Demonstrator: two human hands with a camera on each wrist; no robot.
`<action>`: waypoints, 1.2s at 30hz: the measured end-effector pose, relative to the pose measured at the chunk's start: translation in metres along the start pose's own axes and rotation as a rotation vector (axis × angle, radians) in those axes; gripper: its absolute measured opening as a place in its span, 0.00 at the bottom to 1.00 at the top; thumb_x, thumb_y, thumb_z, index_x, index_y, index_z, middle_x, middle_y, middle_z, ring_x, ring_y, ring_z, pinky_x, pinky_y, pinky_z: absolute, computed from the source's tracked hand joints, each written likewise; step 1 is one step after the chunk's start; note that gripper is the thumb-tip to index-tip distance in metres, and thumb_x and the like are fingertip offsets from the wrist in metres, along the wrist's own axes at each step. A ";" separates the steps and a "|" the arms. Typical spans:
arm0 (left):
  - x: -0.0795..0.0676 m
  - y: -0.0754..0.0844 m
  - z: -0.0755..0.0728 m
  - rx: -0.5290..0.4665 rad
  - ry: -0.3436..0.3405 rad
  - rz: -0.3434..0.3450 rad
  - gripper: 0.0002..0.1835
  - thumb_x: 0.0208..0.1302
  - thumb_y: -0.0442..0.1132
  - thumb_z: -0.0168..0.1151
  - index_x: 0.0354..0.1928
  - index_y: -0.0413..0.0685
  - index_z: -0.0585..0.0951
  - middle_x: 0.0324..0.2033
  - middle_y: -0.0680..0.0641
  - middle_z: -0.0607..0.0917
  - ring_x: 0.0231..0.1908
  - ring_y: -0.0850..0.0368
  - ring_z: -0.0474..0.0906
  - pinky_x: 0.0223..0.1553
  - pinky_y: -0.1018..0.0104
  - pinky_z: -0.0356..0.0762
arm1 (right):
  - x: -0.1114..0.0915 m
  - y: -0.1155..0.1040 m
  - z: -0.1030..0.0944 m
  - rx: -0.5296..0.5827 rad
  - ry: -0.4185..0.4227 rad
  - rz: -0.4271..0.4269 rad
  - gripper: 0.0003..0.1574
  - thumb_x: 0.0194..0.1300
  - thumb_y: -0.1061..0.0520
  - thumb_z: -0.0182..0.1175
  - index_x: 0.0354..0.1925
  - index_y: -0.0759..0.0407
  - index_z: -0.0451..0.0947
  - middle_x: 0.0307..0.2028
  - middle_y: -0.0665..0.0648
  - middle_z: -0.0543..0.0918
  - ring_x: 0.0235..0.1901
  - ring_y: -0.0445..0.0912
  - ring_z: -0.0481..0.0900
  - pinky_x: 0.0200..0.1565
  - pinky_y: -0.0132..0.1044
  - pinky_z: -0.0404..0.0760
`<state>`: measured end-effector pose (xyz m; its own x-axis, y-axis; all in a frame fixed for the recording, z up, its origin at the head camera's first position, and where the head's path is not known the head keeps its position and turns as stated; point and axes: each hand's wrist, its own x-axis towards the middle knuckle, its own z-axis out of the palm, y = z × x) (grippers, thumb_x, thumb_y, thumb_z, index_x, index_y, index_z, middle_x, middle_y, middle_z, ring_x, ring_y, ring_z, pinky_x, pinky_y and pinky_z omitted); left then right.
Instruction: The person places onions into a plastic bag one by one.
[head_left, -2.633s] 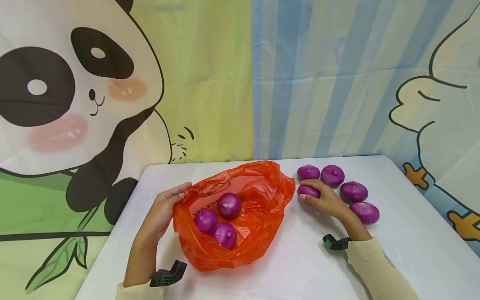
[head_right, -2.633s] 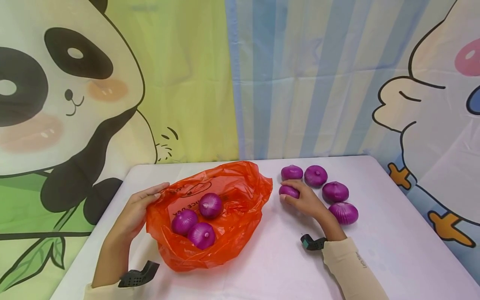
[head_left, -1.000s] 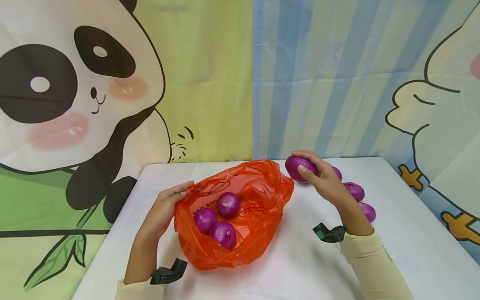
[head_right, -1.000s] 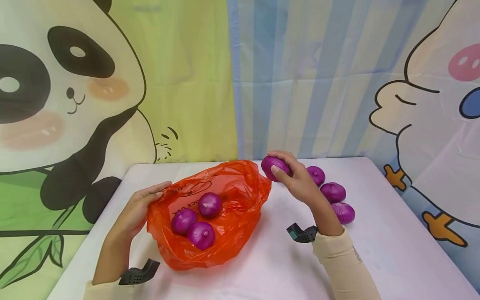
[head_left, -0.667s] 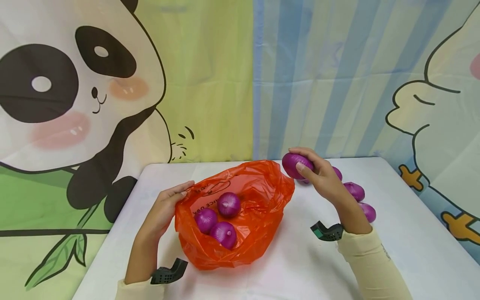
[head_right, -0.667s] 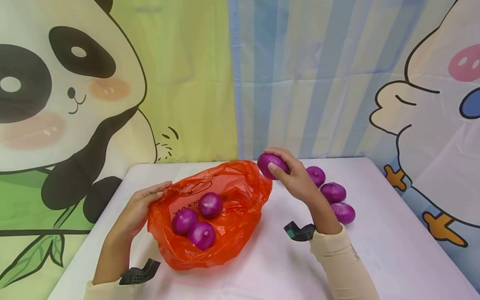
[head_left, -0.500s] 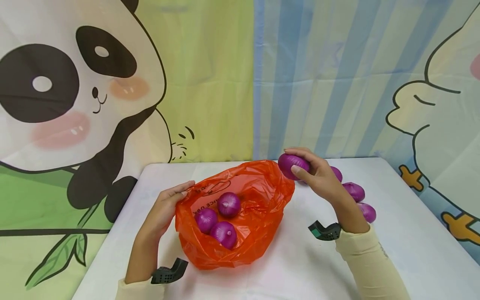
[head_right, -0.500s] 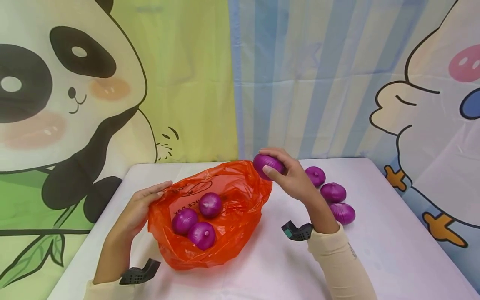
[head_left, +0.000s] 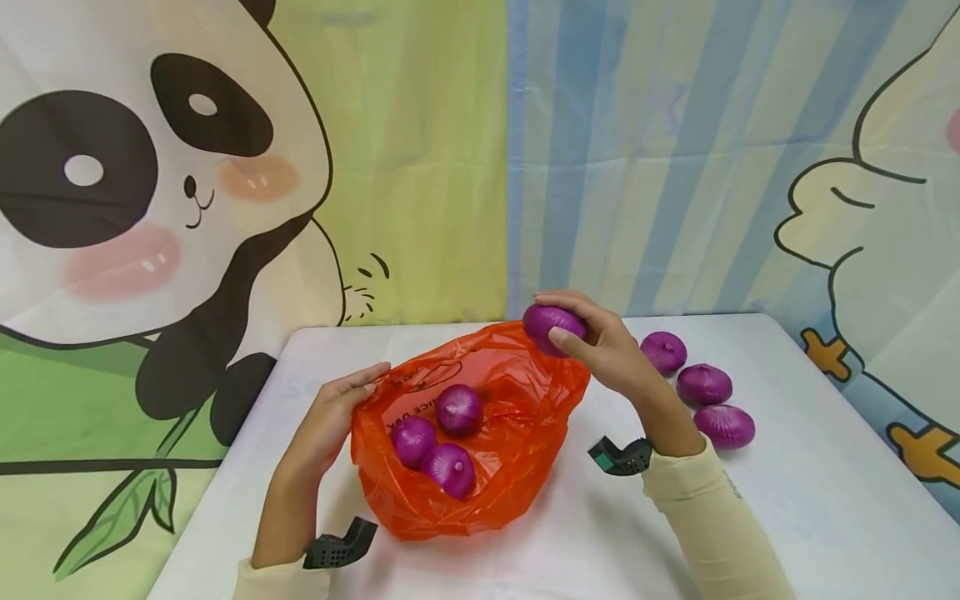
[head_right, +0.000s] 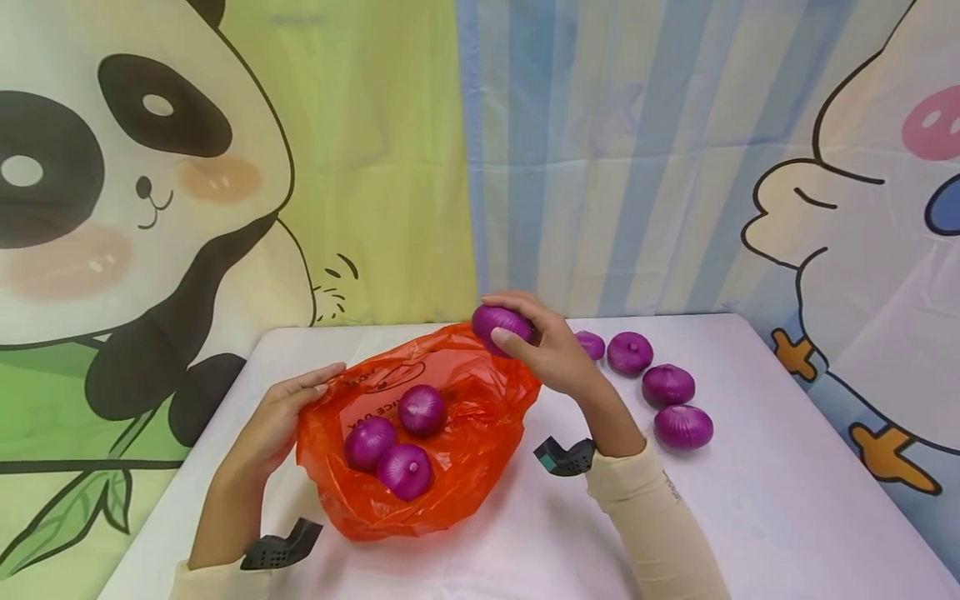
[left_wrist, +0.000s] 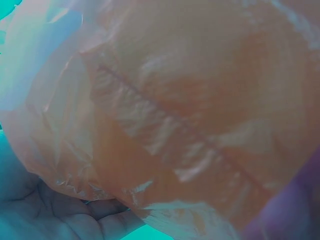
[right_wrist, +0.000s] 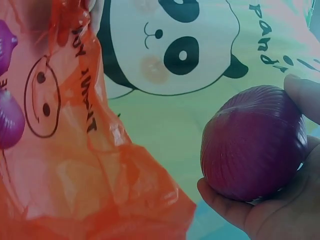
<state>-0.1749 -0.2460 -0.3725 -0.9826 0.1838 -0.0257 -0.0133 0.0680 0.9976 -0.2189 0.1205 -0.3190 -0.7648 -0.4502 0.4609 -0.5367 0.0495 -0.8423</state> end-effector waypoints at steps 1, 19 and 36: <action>0.000 0.000 0.000 -0.001 0.000 0.002 0.23 0.75 0.33 0.39 0.69 0.35 0.66 0.65 0.36 0.70 0.62 0.42 0.70 0.54 0.59 0.74 | 0.002 0.000 0.002 0.009 -0.007 -0.007 0.26 0.70 0.63 0.56 0.65 0.62 0.69 0.63 0.60 0.69 0.56 0.55 0.73 0.50 0.41 0.81; 0.001 -0.001 -0.001 -0.014 0.002 0.003 0.23 0.75 0.32 0.39 0.68 0.34 0.66 0.65 0.36 0.70 0.62 0.43 0.71 0.55 0.56 0.73 | 0.033 0.012 0.030 0.077 -0.219 0.000 0.24 0.70 0.60 0.57 0.62 0.65 0.72 0.63 0.60 0.68 0.55 0.56 0.74 0.50 0.46 0.81; 0.002 -0.001 0.001 -0.024 -0.003 -0.003 0.23 0.74 0.31 0.39 0.68 0.34 0.67 0.65 0.36 0.70 0.62 0.42 0.70 0.56 0.54 0.72 | 0.045 0.037 0.053 0.028 -0.544 0.079 0.24 0.69 0.61 0.58 0.62 0.59 0.73 0.59 0.56 0.75 0.57 0.49 0.73 0.53 0.43 0.79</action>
<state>-0.1767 -0.2447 -0.3732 -0.9820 0.1867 -0.0290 -0.0209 0.0453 0.9988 -0.2546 0.0548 -0.3445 -0.5038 -0.8425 0.1908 -0.4694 0.0815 -0.8792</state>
